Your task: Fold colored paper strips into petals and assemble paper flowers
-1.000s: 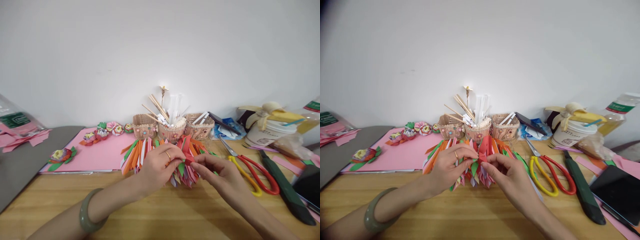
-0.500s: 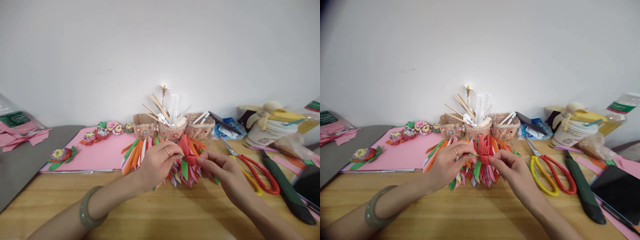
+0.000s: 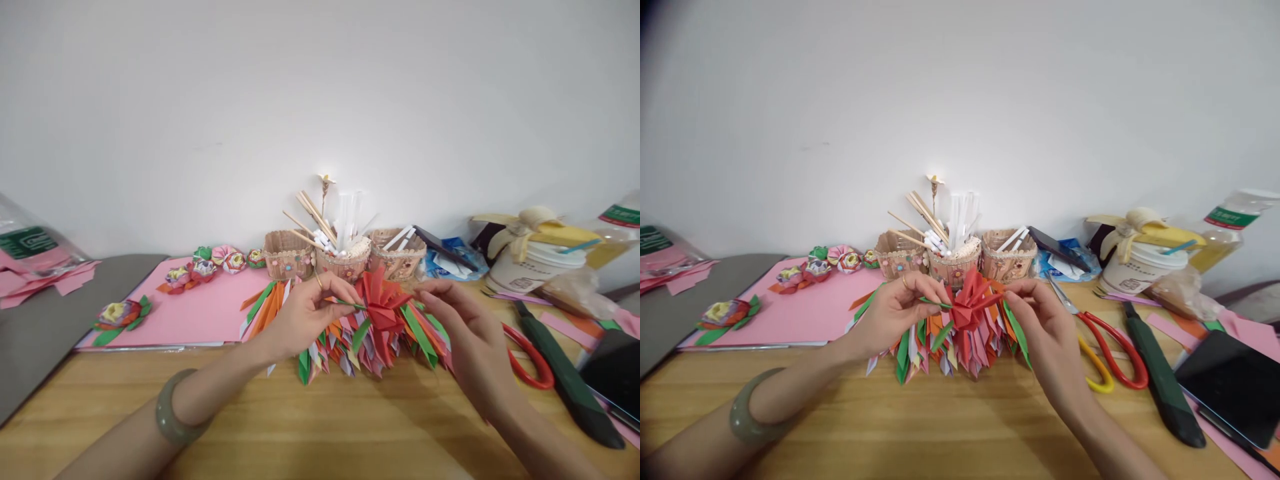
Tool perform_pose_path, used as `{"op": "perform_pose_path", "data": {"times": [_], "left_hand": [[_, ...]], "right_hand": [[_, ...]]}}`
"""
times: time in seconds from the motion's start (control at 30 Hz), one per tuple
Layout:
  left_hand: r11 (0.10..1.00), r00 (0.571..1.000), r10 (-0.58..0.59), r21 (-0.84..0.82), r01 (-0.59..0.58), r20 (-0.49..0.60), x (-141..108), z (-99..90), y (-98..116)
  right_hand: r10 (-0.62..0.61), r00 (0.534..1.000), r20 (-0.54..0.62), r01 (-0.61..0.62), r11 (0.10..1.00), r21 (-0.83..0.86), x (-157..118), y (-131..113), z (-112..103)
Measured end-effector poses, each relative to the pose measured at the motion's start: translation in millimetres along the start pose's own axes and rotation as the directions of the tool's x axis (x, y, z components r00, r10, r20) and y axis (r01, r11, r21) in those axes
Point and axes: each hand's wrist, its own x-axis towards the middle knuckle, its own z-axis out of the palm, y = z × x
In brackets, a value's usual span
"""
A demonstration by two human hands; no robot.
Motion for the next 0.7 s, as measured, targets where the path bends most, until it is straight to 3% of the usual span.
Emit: {"op": "perform_pose_path", "data": {"times": [0.1,0.27,0.33,0.43,0.5,0.57,0.7], "left_hand": [[0.998,0.997,-0.039,-0.041,0.042,0.072,0.0,1.1,-0.8],[0.995,0.992,-0.098,-0.01,0.099,0.084,-1.6,2.8,-2.4],[0.991,0.988,-0.12,0.065,0.114,0.096,-2.3,3.6,-0.9],[0.982,0.989,-0.115,0.159,0.098,0.096,-4.6,8.0,4.0],[0.978,0.995,-0.101,0.187,0.096,0.019,-7.2,13.4,7.4],[0.962,0.993,-0.09,0.251,0.106,-0.074,-10.3,19.2,9.2],[0.931,0.988,0.077,0.365,-0.024,-0.13,-15.4,26.0,6.6]], "right_hand": [[-0.011,0.999,0.047,0.014,0.998,-0.054,-0.7,-6.1,1.6],[0.13,0.929,0.347,-0.126,0.991,-0.033,-2.6,-12.4,7.5],[0.115,0.931,0.346,-0.107,0.993,-0.043,-3.8,-12.1,9.1],[0.016,0.95,0.311,0.015,0.995,-0.097,-7.8,-11.3,9.8],[-0.077,0.937,0.34,0.14,0.976,-0.165,-11.6,-10.9,9.7],[-0.194,0.907,0.373,0.293,0.928,-0.23,-15.5,-10.1,9.7],[-0.41,0.832,0.375,0.529,0.79,-0.31,-20.3,-7.0,10.7]]}}
